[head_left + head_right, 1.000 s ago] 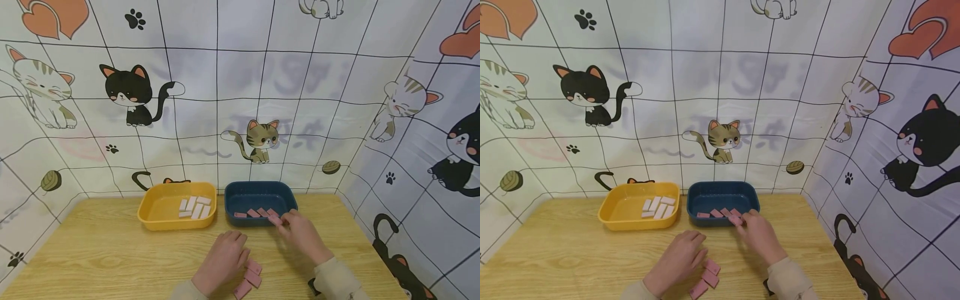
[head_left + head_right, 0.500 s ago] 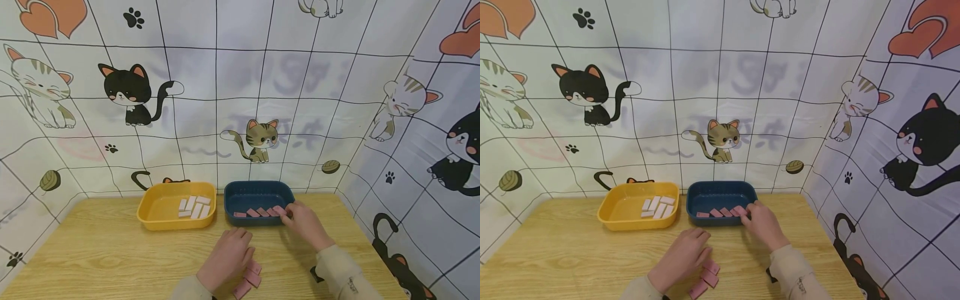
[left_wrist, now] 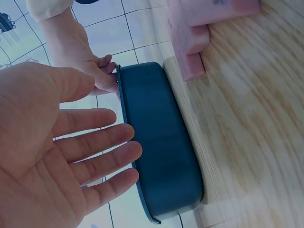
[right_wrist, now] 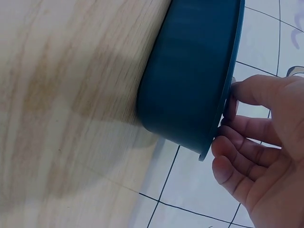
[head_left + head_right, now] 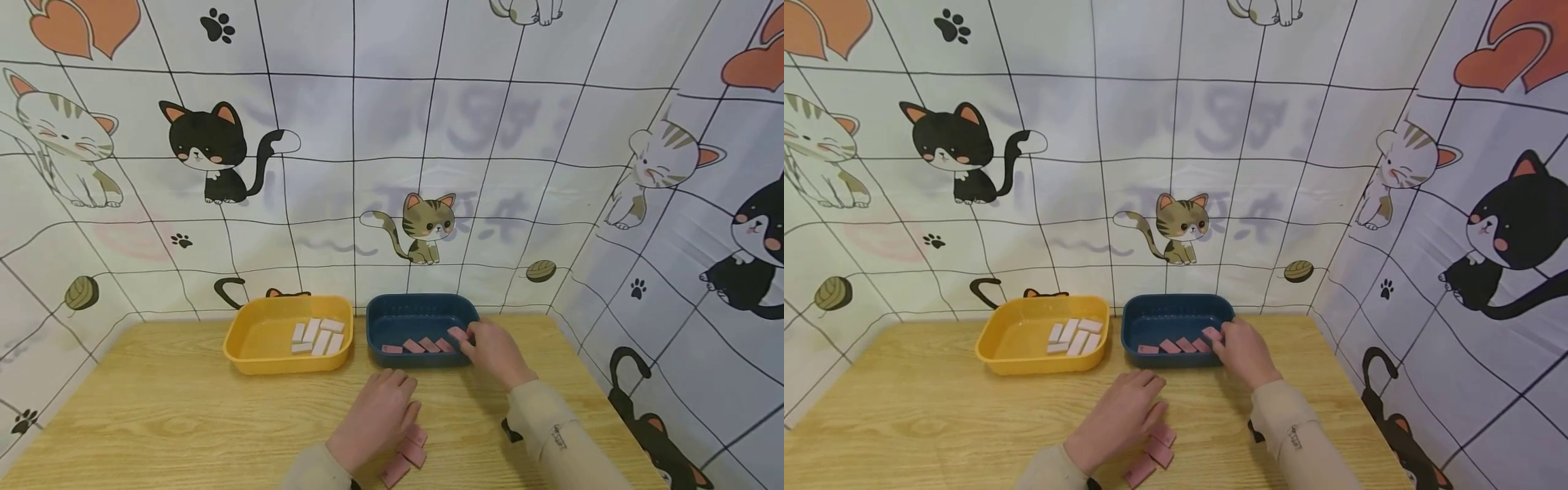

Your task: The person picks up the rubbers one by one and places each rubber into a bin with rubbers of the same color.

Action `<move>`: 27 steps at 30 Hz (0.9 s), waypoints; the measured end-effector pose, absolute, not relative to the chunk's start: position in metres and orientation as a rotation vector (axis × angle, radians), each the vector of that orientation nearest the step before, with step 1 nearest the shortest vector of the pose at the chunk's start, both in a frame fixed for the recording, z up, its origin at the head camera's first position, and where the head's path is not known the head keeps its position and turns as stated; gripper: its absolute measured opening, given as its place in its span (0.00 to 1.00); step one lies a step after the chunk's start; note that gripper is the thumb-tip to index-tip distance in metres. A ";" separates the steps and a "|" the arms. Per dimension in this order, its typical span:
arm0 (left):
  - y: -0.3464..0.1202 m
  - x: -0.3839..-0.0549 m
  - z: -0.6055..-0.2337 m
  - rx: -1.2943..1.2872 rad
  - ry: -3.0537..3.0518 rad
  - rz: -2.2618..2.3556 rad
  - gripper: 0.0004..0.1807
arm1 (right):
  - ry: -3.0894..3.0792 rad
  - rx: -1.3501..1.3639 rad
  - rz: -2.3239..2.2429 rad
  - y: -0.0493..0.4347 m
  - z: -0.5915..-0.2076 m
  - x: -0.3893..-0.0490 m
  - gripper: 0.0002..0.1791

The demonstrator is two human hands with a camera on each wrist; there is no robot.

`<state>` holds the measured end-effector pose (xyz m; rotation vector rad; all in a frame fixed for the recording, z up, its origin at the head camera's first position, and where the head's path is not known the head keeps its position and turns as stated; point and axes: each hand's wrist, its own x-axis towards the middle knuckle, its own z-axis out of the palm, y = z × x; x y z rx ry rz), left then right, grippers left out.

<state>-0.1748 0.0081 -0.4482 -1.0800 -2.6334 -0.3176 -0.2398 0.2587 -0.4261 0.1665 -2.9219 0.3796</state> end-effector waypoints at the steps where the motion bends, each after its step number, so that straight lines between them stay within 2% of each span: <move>1: 0.008 -0.175 -0.448 -1.080 -2.637 -0.313 0.11 | -2.935 0.166 0.372 0.258 -0.425 -0.242 0.09; 6: 0.009 -0.177 -0.449 -1.082 -2.634 -0.301 0.11 | -2.969 0.196 0.293 0.256 -0.425 -0.253 0.09; 14: 0.008 -0.177 -0.451 -1.086 -2.586 -0.306 0.10 | -2.951 0.287 0.083 0.253 -0.433 -0.268 0.16; 27: 0.004 -0.176 -0.449 -1.079 -2.575 -0.308 0.09 | -3.016 0.151 -0.025 0.243 -0.442 -0.292 0.19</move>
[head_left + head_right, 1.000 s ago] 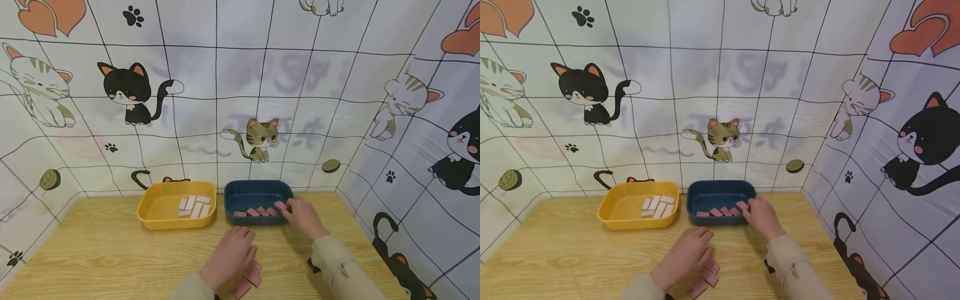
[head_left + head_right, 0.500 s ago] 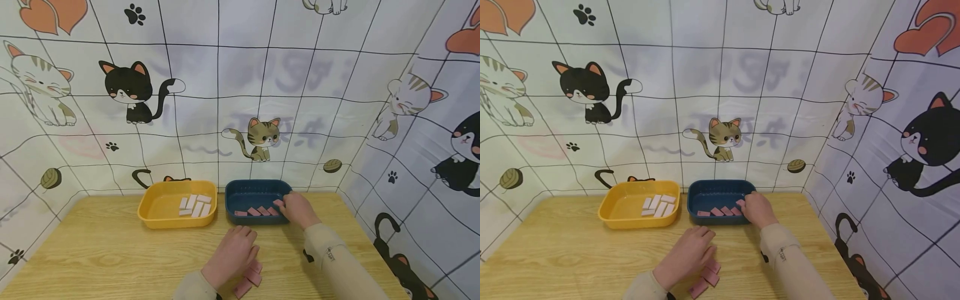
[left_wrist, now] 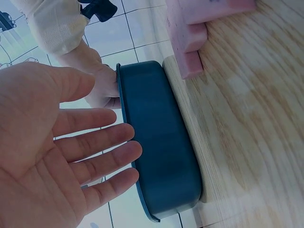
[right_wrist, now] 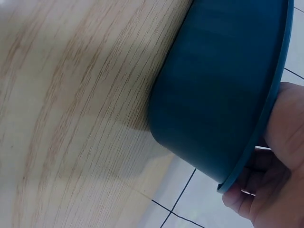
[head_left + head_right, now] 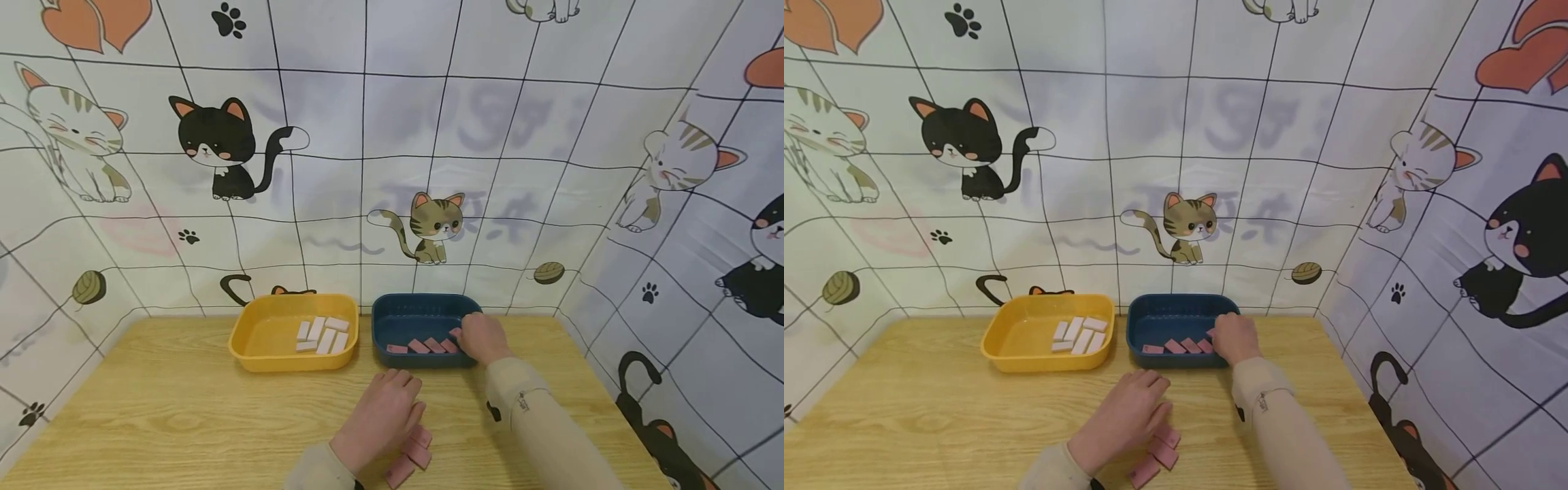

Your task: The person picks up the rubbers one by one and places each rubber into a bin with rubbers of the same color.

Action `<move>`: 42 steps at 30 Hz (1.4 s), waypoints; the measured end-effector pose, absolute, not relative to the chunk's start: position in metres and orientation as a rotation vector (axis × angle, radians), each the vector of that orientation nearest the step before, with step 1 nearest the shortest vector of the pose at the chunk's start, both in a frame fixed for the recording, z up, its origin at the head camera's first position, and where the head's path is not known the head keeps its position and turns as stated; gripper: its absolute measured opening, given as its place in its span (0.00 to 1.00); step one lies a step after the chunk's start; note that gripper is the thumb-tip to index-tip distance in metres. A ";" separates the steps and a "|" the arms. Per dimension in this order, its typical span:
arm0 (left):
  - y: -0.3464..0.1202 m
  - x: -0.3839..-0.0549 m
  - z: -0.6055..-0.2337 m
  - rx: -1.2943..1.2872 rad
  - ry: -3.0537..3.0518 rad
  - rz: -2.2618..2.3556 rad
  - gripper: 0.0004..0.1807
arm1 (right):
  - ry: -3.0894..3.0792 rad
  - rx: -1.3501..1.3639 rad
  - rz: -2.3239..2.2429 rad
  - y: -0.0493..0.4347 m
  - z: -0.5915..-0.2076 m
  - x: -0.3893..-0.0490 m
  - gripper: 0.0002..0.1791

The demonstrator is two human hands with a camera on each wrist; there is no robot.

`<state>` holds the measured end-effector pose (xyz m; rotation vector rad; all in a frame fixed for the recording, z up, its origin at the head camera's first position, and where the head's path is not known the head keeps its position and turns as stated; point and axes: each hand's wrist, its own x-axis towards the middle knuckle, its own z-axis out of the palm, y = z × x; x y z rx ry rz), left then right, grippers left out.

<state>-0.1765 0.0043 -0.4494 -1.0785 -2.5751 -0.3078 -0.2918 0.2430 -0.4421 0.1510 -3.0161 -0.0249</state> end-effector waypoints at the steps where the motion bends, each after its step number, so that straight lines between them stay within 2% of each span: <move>1: 0.005 -0.176 -0.449 -1.079 -2.577 -0.309 0.09 | -3.020 0.137 -0.025 0.243 -0.442 -0.292 0.20; 12: 0.007 -0.176 -0.449 -1.080 -2.602 -0.328 0.10 | -3.086 0.030 -0.139 0.240 -0.442 -0.297 0.15; 23: 0.007 -0.174 -0.445 -1.073 -2.629 -0.347 0.10 | -3.106 0.039 0.051 0.249 -0.439 -0.292 0.18; 34: 0.003 -0.173 -0.443 -1.049 -2.637 -0.373 0.11 | -2.901 0.223 0.187 0.259 -0.429 -0.258 0.07; 42: -0.001 -0.172 -0.444 -1.026 -2.610 -0.396 0.11 | -2.794 0.278 0.239 0.251 -0.421 -0.232 0.09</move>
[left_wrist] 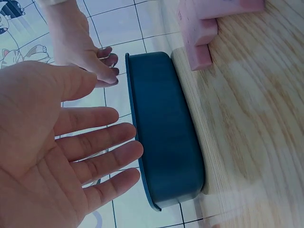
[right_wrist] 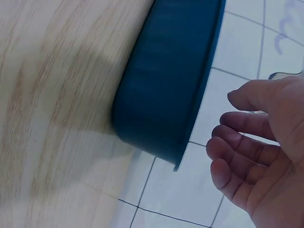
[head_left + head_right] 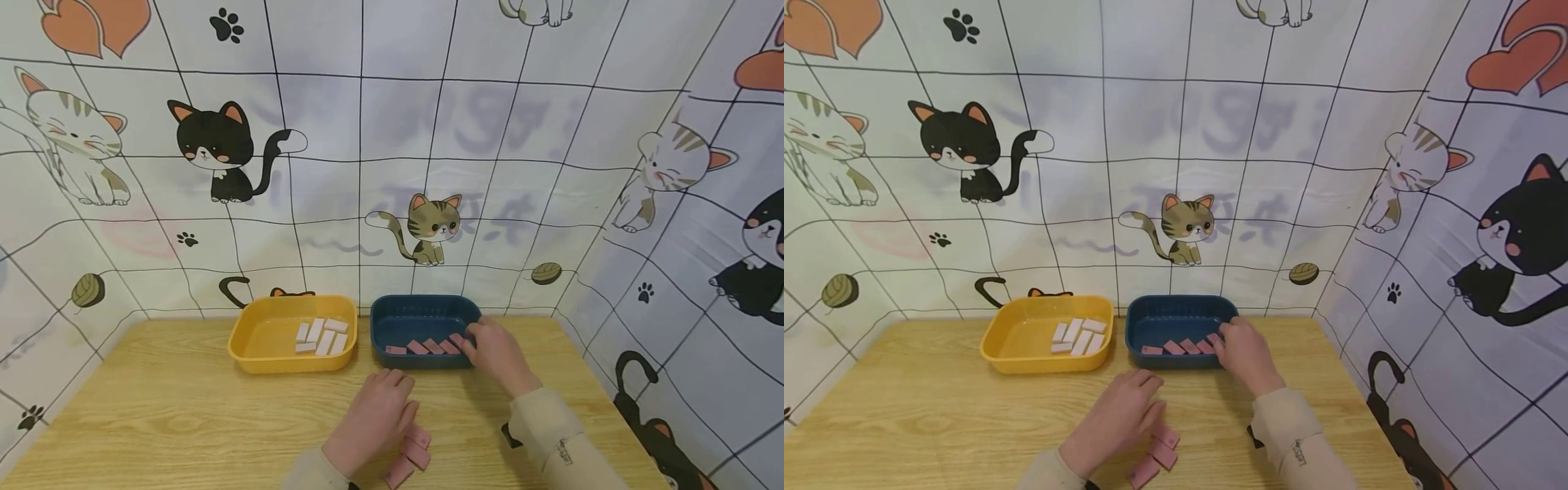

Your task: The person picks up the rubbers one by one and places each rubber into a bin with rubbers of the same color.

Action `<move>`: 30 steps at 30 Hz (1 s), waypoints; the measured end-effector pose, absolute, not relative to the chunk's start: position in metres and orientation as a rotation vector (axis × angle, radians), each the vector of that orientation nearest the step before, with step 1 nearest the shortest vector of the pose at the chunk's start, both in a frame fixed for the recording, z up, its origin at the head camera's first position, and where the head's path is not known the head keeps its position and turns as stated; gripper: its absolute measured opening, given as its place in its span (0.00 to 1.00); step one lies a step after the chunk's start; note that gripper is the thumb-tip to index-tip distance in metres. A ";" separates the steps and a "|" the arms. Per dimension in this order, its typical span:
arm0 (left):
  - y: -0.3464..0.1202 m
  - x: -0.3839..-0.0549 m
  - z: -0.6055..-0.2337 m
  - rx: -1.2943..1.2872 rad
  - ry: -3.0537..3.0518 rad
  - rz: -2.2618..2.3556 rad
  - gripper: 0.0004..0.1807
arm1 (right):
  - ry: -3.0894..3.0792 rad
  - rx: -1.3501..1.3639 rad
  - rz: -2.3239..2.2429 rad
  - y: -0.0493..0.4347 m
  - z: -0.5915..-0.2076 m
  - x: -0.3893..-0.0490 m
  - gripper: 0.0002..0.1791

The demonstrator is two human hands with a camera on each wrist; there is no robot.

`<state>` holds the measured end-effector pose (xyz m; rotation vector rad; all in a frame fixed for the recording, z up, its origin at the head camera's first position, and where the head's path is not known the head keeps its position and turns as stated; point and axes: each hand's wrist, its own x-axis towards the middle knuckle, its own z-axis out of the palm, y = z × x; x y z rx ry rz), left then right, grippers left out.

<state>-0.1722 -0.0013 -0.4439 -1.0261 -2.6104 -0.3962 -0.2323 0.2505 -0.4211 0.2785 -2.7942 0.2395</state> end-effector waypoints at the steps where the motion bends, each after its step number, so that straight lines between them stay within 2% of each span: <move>1: -0.002 -0.172 -0.444 -1.022 -2.616 -0.403 0.11 | -2.781 0.286 0.251 0.249 -0.421 -0.230 0.09; 9: -0.008 -0.175 -0.446 -1.011 -2.612 -0.425 0.10 | -2.651 0.377 0.300 0.242 -0.418 -0.214 0.06; 18: -0.012 -0.176 -0.443 -0.996 -2.608 -0.406 0.09 | -2.568 0.420 0.315 0.235 -0.416 -0.200 0.06; 30: -0.017 -0.175 -0.445 -0.960 -2.635 -0.442 0.11 | -2.612 0.406 0.384 0.225 -0.420 -0.182 0.14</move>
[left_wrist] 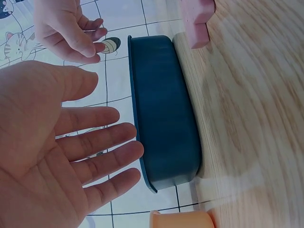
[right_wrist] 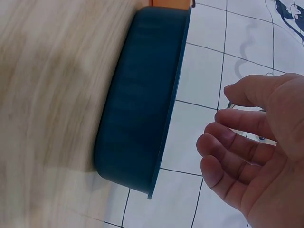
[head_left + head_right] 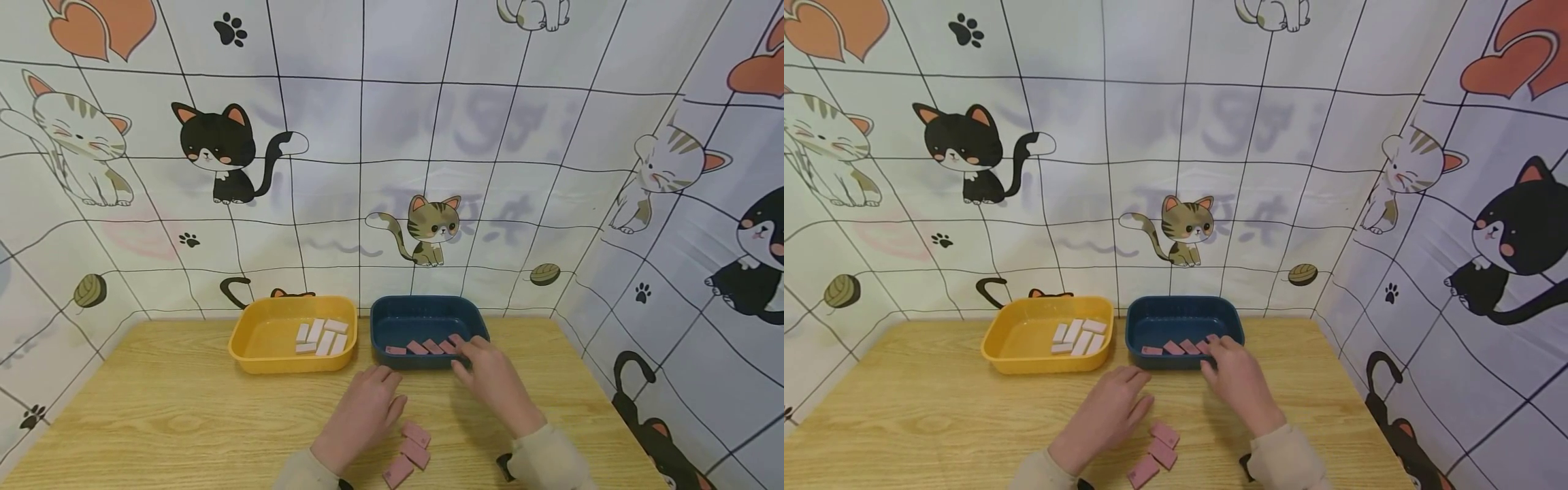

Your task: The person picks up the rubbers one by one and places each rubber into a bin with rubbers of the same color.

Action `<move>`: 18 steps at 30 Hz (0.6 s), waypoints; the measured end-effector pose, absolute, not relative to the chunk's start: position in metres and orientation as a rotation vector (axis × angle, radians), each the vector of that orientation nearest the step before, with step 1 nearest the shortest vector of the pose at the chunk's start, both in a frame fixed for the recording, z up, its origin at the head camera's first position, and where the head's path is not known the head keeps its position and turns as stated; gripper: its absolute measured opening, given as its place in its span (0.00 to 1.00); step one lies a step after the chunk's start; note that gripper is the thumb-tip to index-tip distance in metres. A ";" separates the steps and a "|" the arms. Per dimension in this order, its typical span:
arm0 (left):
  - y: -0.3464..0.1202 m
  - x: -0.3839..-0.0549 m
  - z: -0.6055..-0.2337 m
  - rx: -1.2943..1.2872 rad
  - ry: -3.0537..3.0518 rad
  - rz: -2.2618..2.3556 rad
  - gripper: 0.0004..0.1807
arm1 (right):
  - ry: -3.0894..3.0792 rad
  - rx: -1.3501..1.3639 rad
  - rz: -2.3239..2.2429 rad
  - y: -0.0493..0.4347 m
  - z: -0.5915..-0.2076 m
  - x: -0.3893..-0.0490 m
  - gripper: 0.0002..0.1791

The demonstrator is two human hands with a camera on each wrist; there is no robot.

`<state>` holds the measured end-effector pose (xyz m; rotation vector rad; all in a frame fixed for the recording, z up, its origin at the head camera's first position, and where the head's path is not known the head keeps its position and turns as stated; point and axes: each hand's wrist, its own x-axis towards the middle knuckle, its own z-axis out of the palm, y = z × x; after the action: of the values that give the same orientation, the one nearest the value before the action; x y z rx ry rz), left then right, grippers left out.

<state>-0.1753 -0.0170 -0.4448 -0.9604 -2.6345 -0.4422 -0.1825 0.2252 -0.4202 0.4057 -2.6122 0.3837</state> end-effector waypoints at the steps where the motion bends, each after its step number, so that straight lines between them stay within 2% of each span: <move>1: -0.017 -0.175 -0.445 -0.957 -2.638 -0.448 0.12 | -2.618 0.406 0.402 0.224 -0.421 -0.181 0.13; 8: -0.020 -0.175 -0.447 -0.941 -2.650 -0.461 0.13 | -2.700 0.382 0.567 0.215 -0.427 -0.171 0.08; 18: -0.023 -0.176 -0.451 -0.923 -2.673 -0.479 0.15 | -2.724 0.456 0.698 0.201 -0.442 -0.157 0.08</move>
<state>-0.1763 -0.0231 -0.4510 -0.9231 -2.6735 -0.4786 -0.1570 0.2015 -0.4419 0.4563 -2.7237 0.6975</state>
